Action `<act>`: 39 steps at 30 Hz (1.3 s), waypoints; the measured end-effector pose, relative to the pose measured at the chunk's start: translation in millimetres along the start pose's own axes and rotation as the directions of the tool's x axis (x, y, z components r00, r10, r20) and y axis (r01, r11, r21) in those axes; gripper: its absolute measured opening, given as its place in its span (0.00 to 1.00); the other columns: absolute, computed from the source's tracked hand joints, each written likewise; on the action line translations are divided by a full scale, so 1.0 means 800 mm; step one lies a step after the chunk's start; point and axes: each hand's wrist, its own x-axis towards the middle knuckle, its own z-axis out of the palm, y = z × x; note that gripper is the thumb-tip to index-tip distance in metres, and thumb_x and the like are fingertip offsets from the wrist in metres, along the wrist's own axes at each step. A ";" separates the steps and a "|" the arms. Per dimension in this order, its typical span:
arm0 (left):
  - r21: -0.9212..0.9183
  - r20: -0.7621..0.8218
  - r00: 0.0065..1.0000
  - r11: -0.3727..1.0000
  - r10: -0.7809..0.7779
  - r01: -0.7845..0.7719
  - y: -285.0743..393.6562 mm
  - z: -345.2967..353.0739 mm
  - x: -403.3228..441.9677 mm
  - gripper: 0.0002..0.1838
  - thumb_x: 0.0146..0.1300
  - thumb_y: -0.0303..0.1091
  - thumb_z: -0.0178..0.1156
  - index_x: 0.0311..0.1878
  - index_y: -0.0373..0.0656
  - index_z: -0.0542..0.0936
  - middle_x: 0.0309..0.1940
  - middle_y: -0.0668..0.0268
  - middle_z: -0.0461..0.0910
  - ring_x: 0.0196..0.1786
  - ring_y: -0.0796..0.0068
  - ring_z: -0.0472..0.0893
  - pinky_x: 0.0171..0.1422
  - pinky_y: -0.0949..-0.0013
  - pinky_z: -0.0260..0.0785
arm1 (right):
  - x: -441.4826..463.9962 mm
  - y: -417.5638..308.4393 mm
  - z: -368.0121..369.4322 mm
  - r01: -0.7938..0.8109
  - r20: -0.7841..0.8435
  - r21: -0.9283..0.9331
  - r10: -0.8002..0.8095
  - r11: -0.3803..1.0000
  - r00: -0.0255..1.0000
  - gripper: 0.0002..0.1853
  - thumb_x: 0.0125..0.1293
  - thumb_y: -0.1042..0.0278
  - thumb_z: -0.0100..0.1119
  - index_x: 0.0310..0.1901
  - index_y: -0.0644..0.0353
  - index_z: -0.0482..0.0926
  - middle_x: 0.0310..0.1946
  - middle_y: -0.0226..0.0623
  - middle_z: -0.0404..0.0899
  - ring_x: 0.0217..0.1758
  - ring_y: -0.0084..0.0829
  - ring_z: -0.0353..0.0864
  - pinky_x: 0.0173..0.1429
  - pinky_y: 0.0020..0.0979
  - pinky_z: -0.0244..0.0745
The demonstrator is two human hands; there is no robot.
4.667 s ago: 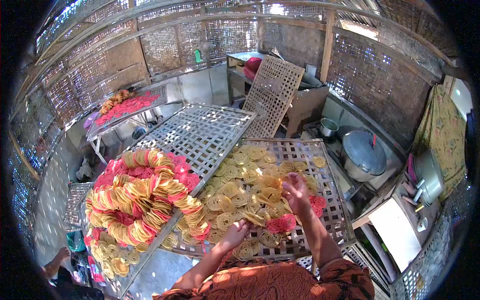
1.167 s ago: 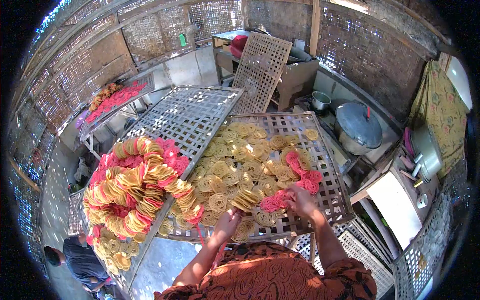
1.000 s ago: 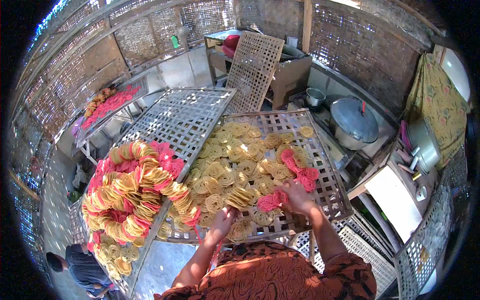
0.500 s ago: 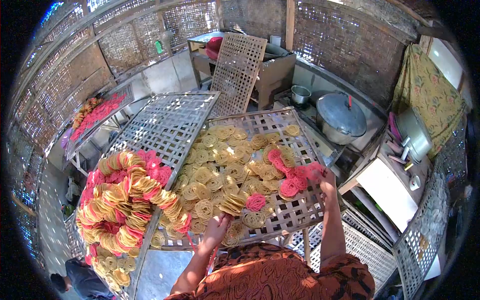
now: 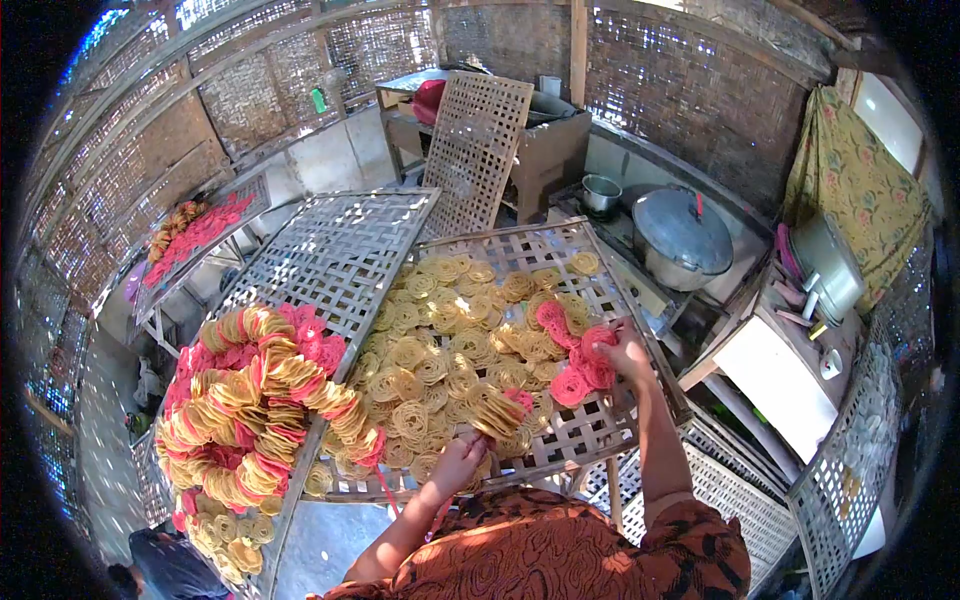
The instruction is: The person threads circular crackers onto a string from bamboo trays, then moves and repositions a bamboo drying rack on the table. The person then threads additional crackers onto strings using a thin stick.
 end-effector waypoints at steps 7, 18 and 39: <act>0.078 0.013 0.999 0.997 -0.031 0.030 0.025 -0.004 -0.001 0.15 0.67 0.36 0.45 0.48 0.37 0.75 0.36 0.56 0.79 0.41 0.63 0.78 0.47 0.66 0.68 | -0.032 -0.072 0.049 -0.509 0.530 0.751 0.076 0.422 0.845 0.20 0.61 0.72 0.58 0.54 0.65 0.68 0.40 0.34 0.77 0.39 0.26 0.79 0.51 0.37 0.79; 0.118 -0.003 0.996 0.989 -0.094 0.094 0.014 -0.014 0.004 0.15 0.66 0.36 0.46 0.51 0.39 0.74 0.39 0.52 0.80 0.45 0.57 0.79 0.49 0.63 0.68 | -0.051 -0.129 0.067 0.041 0.149 0.699 -0.202 0.713 0.968 0.25 0.58 0.78 0.60 0.57 0.68 0.66 0.45 0.38 0.77 0.47 0.25 0.78 0.51 0.28 0.75; -0.437 -0.020 0.988 0.890 -0.152 0.128 0.004 -0.001 0.009 0.17 0.69 0.37 0.46 0.53 0.35 0.72 0.42 0.60 0.80 0.45 0.74 0.77 0.51 0.69 0.68 | -0.064 -0.178 0.065 0.219 0.091 0.697 -0.387 0.683 0.917 0.13 0.66 0.70 0.52 0.48 0.67 0.76 0.43 0.39 0.79 0.47 0.25 0.76 0.53 0.27 0.70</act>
